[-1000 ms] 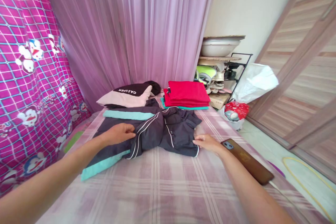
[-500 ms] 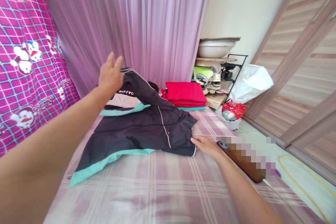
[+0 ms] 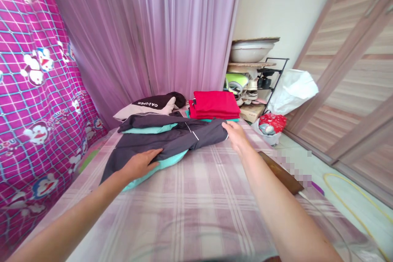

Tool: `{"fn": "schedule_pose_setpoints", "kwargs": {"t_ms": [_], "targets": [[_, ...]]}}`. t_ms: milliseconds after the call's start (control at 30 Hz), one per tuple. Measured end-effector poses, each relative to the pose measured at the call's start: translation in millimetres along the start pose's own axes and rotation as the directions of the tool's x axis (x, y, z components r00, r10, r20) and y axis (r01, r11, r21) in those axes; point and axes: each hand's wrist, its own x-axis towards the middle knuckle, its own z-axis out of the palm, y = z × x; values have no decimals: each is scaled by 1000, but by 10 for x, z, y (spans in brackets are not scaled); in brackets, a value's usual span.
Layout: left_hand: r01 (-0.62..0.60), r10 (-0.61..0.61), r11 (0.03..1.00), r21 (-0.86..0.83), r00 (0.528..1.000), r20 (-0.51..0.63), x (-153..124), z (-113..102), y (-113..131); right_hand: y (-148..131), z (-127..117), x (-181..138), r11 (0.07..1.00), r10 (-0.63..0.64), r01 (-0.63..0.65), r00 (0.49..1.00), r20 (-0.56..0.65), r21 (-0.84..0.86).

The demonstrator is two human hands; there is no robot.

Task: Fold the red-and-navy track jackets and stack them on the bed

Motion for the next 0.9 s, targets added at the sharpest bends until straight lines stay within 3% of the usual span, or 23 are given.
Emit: {"fn": "schedule_pose_setpoints", "kwargs": {"t_ms": [100, 200, 300, 400, 467, 567, 633, 700, 800, 900], "targets": [[117, -121, 993, -35, 982, -148, 94, -217, -78, -273, 116, 102, 994, -80, 77, 996, 37, 74], [222, -227, 974, -52, 930, -290, 197, -415, -179, -390, 122, 93, 994, -102, 95, 976, 194, 44], [319, -304, 948, -13, 891, -337, 304, -523, -209, -302, 82, 17, 988, -88, 124, 939, 332, -90], [356, -333, 934, 2, 877, -347, 431, -554, -129, -103, 42, -23, 952, -96, 179, 945, 313, -247], [304, -266, 952, 28, 873, -409, 510, -536, -16, -2, 30, -12, 934, -79, 161, 964, 255, -320], [47, 19, 991, 126, 876, -481, 576, -422, 231, -3, 65, 28, 926, -54, 107, 986, 155, -361], [-147, 214, 972, 181, 872, -440, 578, -290, 418, -95, 134, 51, 933, -63, 104, 990, 130, -344], [-255, 320, 944, 210, 865, -386, 570, -152, 579, -213, 234, 68, 949, -67, 101, 990, 122, -300], [-255, 333, 933, 253, 878, -345, 613, -29, 729, -354, 404, 85, 973, -49, 68, 995, 90, -222], [-145, 221, 964, 225, 906, -362, 756, -52, 806, -407, 548, 96, 981, -36, 50, 996, 77, -186]]}}
